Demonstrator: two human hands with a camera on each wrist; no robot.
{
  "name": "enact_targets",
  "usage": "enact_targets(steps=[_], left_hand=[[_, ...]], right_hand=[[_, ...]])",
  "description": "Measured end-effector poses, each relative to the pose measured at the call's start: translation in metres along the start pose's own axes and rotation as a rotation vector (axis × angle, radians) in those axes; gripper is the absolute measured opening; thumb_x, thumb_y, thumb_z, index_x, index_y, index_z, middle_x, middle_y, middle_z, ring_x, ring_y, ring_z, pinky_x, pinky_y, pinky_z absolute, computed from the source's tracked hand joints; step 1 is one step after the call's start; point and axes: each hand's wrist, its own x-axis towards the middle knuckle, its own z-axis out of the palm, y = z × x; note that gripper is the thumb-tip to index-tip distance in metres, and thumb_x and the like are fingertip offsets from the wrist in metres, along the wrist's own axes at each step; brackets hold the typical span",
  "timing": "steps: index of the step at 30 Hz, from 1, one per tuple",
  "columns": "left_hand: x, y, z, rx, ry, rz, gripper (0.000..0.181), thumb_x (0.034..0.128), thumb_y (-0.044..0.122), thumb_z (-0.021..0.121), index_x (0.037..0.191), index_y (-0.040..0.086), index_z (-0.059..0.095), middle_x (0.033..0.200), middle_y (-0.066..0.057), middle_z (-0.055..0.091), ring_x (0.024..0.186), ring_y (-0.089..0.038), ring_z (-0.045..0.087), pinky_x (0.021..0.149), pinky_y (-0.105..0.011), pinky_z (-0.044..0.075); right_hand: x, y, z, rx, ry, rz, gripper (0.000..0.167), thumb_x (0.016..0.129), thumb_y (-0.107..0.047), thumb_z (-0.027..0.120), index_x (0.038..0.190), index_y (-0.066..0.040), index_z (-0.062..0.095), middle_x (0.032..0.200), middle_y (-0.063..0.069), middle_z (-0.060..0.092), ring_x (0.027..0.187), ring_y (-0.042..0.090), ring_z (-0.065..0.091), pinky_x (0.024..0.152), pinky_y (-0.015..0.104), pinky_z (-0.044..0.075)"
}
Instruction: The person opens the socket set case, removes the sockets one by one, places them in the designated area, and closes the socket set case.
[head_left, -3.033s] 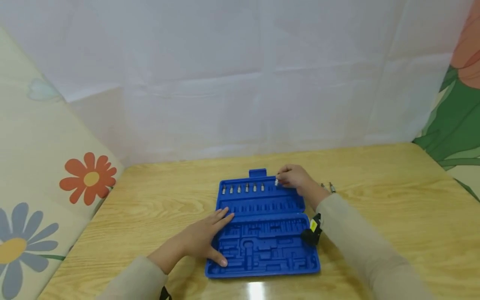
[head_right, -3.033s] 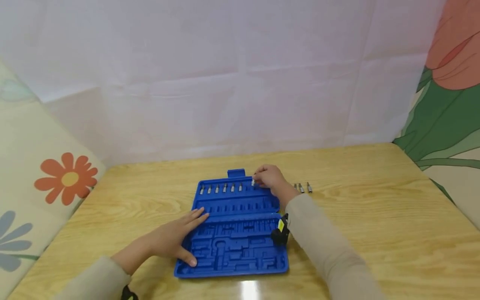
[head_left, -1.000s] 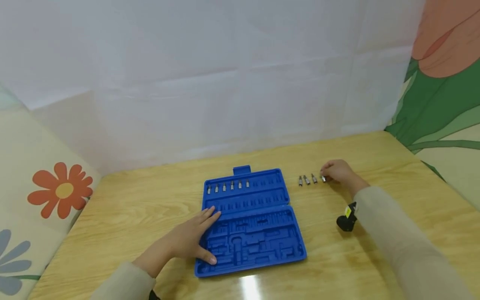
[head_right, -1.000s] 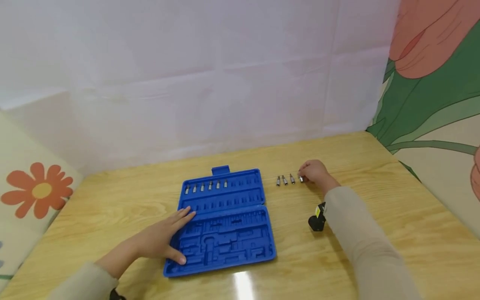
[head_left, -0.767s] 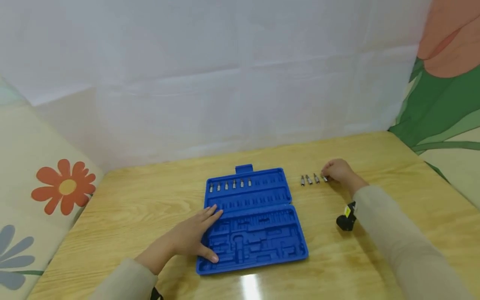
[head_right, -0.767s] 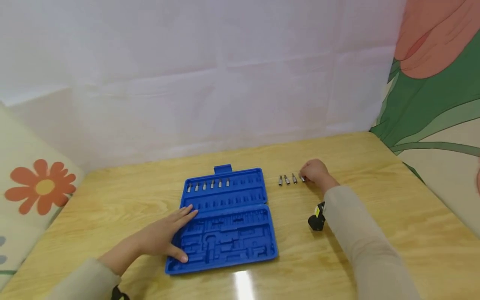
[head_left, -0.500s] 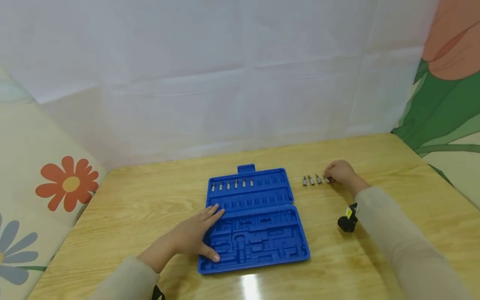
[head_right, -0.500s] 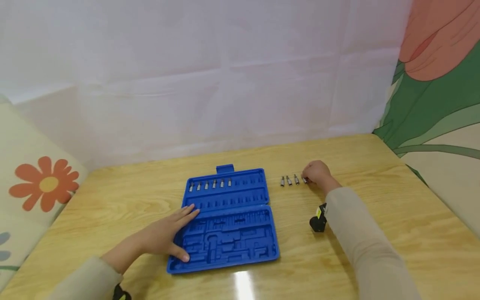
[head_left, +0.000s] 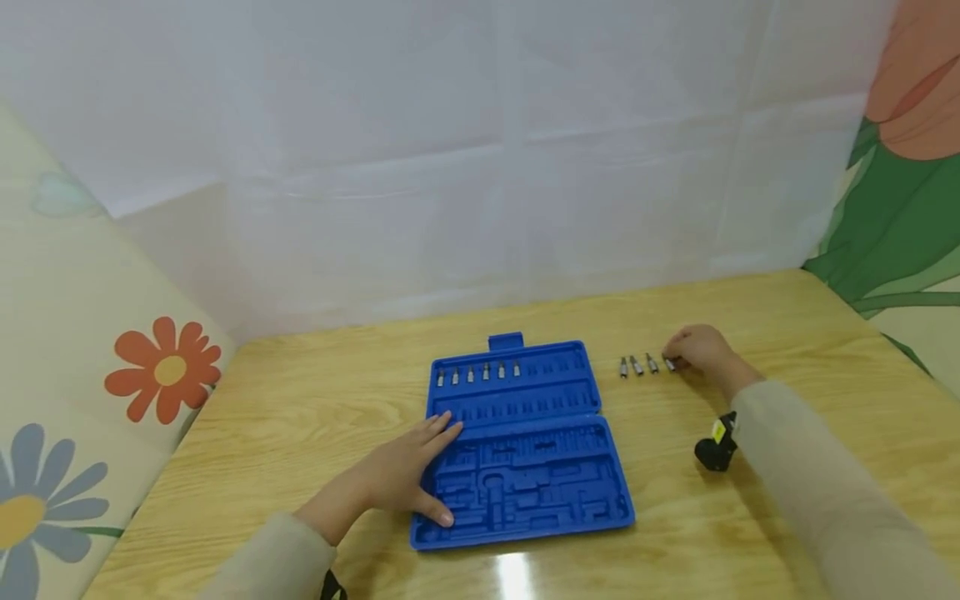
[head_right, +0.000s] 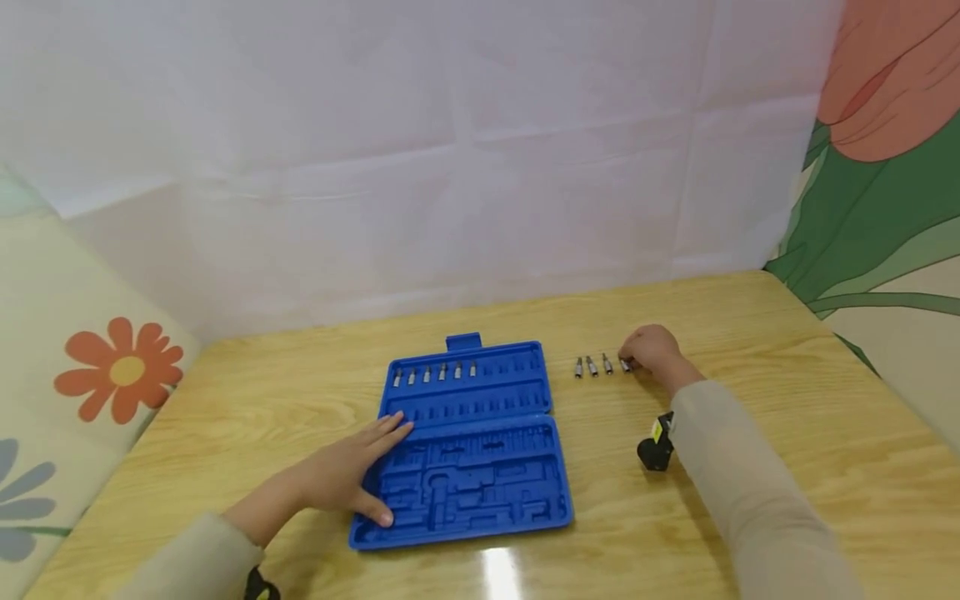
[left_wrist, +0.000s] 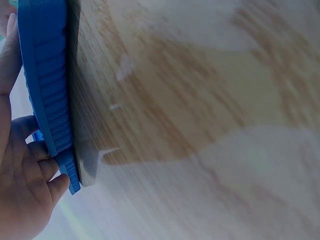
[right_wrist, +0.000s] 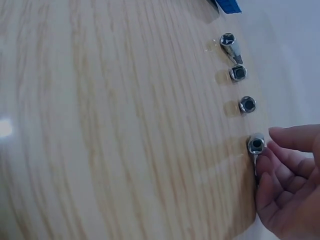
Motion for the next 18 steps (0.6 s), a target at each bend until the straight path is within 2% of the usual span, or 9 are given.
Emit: enact_targets(steps=[4, 9, 13, 18], left_hand=[[0.001, 0.000, 0.000, 0.013, -0.001, -0.007, 0.108, 0.0565, 0.065, 0.061, 0.137, 0.006, 0.021, 0.141, -0.017, 0.014, 0.126, -0.034, 0.014, 0.095, -0.049, 0.024], [0.002, -0.001, 0.002, 0.014, 0.013, 0.004, 0.108, 0.0565, 0.067, 0.059, 0.138, 0.007, 0.021, 0.141, -0.017, 0.014, 0.126, -0.033, 0.014, 0.095, -0.048, 0.024], [0.002, -0.002, 0.004, 0.008, 0.015, 0.005, 0.108, 0.0563, 0.066, 0.059, 0.138, 0.008, 0.020, 0.141, -0.016, 0.013, 0.127, -0.033, 0.013, 0.096, -0.048, 0.023], [0.000, -0.003, 0.004, 0.000, 0.014, -0.002, 0.108, 0.0560, 0.067, 0.059, 0.138, 0.009, 0.020, 0.142, -0.015, 0.012, 0.127, -0.032, 0.012, 0.096, -0.048, 0.023]], right_hand=[[-0.002, -0.001, -0.004, 0.009, 0.007, 0.007, 0.022, 0.080, -0.007, 0.051, 0.092, 0.011, 0.055, 0.074, 0.007, 0.058, 0.064, 0.013, 0.053, 0.057, 0.025, 0.043], [-0.007, -0.005, -0.008, 0.005, 0.017, -0.024, 0.027, 0.085, -0.011, 0.047, 0.098, 0.012, 0.051, 0.081, 0.012, 0.055, 0.069, 0.017, 0.050, 0.057, 0.027, 0.043], [-0.010, -0.015, -0.004, 0.059, 0.017, -0.042, 0.031, 0.087, -0.012, 0.044, 0.104, 0.013, 0.047, 0.093, 0.020, 0.052, 0.079, 0.024, 0.050, 0.067, 0.032, 0.045], [-0.012, -0.039, 0.009, 0.118, -0.031, -0.041, 0.036, 0.089, -0.015, 0.044, 0.112, 0.012, 0.043, 0.111, 0.027, 0.045, 0.099, 0.036, 0.045, 0.083, 0.040, 0.041]])
